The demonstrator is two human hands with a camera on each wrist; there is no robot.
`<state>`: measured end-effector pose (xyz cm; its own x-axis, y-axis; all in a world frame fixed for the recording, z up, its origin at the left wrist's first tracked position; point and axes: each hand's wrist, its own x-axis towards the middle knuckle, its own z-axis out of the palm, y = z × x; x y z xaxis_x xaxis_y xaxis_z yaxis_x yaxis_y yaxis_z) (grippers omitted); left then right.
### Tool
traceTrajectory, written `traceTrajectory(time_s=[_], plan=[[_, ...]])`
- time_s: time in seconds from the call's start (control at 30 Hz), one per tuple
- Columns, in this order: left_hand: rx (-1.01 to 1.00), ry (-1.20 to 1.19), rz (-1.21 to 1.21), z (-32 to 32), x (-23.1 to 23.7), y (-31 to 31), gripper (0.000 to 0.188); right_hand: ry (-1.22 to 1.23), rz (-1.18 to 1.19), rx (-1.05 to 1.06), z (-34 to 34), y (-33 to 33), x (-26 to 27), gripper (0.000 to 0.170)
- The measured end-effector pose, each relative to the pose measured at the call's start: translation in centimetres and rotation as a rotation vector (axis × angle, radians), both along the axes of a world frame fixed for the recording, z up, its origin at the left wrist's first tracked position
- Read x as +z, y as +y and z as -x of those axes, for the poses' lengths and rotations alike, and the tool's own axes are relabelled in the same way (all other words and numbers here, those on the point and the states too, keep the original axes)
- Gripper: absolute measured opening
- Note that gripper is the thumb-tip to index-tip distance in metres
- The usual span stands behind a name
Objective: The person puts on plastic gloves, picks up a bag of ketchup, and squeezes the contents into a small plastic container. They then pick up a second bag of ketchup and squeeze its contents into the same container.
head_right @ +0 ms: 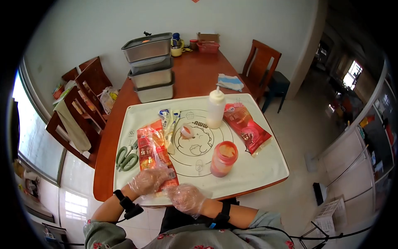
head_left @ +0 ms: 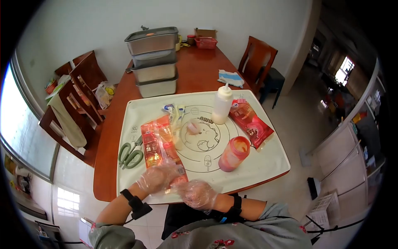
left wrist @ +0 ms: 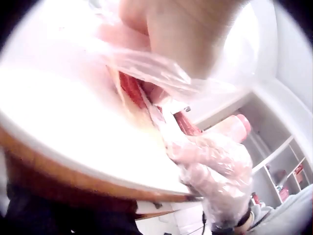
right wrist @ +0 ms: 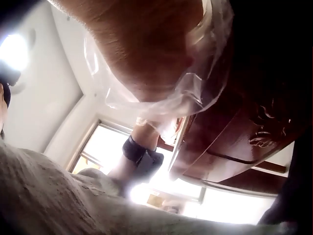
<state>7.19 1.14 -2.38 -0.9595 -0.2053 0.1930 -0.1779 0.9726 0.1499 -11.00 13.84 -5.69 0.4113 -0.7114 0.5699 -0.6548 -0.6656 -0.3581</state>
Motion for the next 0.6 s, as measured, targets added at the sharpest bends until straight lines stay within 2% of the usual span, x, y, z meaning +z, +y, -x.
traceTrajectory(time_s=[0.03,0.07,0.1,0.17,0.23,0.27,0.33,0.43,0.57,0.6], plan=[[-0.055,0.083,0.049,0.6,0.9,-0.6,0.038,0.052,-0.065,-0.026,0.1,0.2,0.0,0.022],[0.004,0.051,-0.018,0.9,0.6,-1.5,0.037,0.103,-0.137,-0.045,0.0,0.5,0.0,0.02],[0.069,0.014,-0.091,1.1,0.3,-2.2,0.037,0.034,0.007,-0.023,0.0,0.4,-0.2,0.015],[0.06,-0.019,-0.079,1.5,0.6,-3.0,0.032,0.13,0.117,0.091,0.6,0.2,-0.2,0.014],[0.065,0.021,-0.168,1.5,1.0,-2.8,0.03,0.061,0.034,0.038,0.3,0.3,-0.5,0.017],[0.059,0.044,-0.143,1.4,0.8,-2.7,0.032,0.054,-0.085,-0.022,0.1,0.5,-0.2,0.02],[0.262,0.044,-0.429,1.5,2.6,-0.3,0.034,0.05,-0.093,-0.045,0.2,0.4,-0.2,0.021],[0.017,-0.014,-0.387,0.4,1.4,2.4,0.034,-0.057,-0.031,-0.022,0.0,0.5,0.7,0.021],[-0.015,0.004,-0.313,-0.2,-0.3,3.1,0.035,-0.088,-0.008,0.012,-0.2,0.4,0.4,0.023],[0.073,-0.077,-0.331,0.5,0.5,3.2,0.033,-0.075,-0.038,0.016,0.0,0.4,0.2,0.023]])
